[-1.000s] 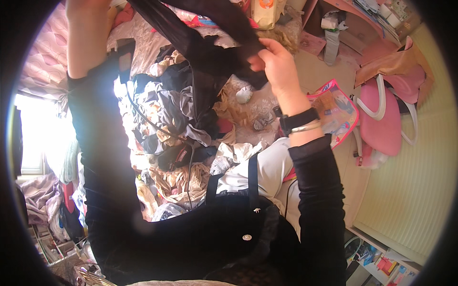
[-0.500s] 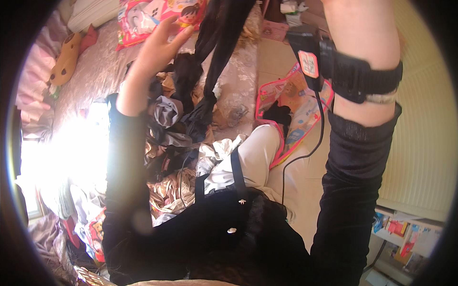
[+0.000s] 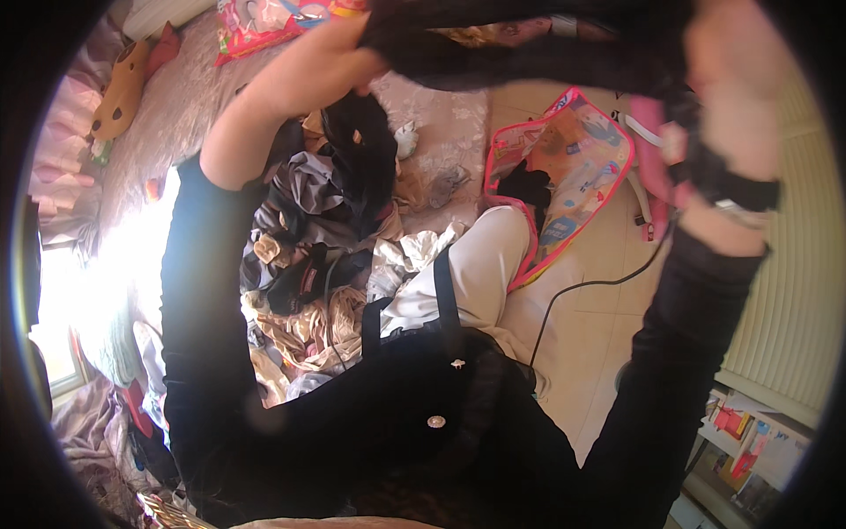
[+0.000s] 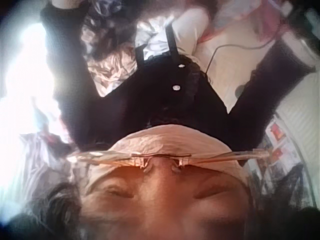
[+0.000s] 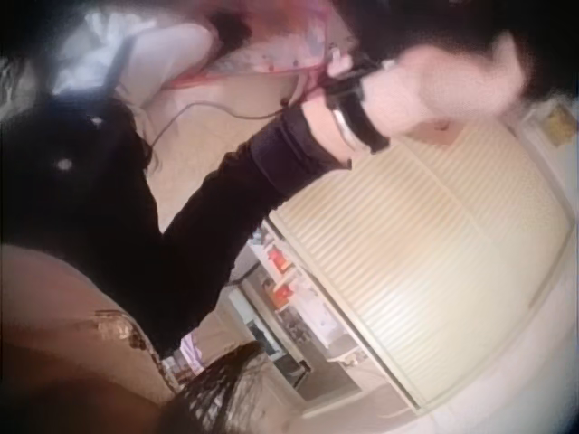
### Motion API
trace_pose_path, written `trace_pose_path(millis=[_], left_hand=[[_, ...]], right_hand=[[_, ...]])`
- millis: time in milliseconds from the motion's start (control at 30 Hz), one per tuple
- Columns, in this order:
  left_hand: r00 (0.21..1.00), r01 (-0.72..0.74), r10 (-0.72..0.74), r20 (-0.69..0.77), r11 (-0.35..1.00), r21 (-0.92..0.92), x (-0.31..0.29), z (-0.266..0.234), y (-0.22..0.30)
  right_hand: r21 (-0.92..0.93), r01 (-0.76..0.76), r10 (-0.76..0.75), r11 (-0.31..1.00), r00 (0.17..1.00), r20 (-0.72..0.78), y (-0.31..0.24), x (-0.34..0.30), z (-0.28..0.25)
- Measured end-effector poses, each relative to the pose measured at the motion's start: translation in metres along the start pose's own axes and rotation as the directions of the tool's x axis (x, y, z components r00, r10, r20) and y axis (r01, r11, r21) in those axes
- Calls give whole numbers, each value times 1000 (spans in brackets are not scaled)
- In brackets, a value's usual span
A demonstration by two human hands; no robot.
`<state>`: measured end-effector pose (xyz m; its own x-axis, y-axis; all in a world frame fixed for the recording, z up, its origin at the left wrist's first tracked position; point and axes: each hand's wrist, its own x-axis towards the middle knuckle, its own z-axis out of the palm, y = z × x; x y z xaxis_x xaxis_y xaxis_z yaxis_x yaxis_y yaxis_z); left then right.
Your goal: The person sits on the floor and sorts a pile of clothes by picking up items one at a time, unfolding them, and placing them into a pink mesh bag. The person handles various garments including socks, underwear, and shirts.
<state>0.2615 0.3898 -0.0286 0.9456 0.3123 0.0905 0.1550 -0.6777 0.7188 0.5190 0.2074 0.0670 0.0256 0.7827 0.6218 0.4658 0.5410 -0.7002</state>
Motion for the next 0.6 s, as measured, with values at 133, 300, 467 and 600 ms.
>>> trace_pose_path(millis=[133, 300, 467, 600], left_hand=[[937, -343, 335, -100, 936, -78, 7, -10, 68], [965, -241, 86, -246, 655, -716, 1, -7, 90], [951, 289, -304, -64, 941, -176, -19, 57, -45], [965, 119, -218, 144, 857, 501, -63, 178, -151]], right_hand=[[-193, -113, 94, 975, 990, -104, 33, -33, 129], [-354, -123, -99, 927, 831, -547, 52, -24, 125], [-68, -236, 127, 969, 719, -684, 61, -61, 10], [-80, -448, 277, 890, 673, -685, 73, -79, -23]])
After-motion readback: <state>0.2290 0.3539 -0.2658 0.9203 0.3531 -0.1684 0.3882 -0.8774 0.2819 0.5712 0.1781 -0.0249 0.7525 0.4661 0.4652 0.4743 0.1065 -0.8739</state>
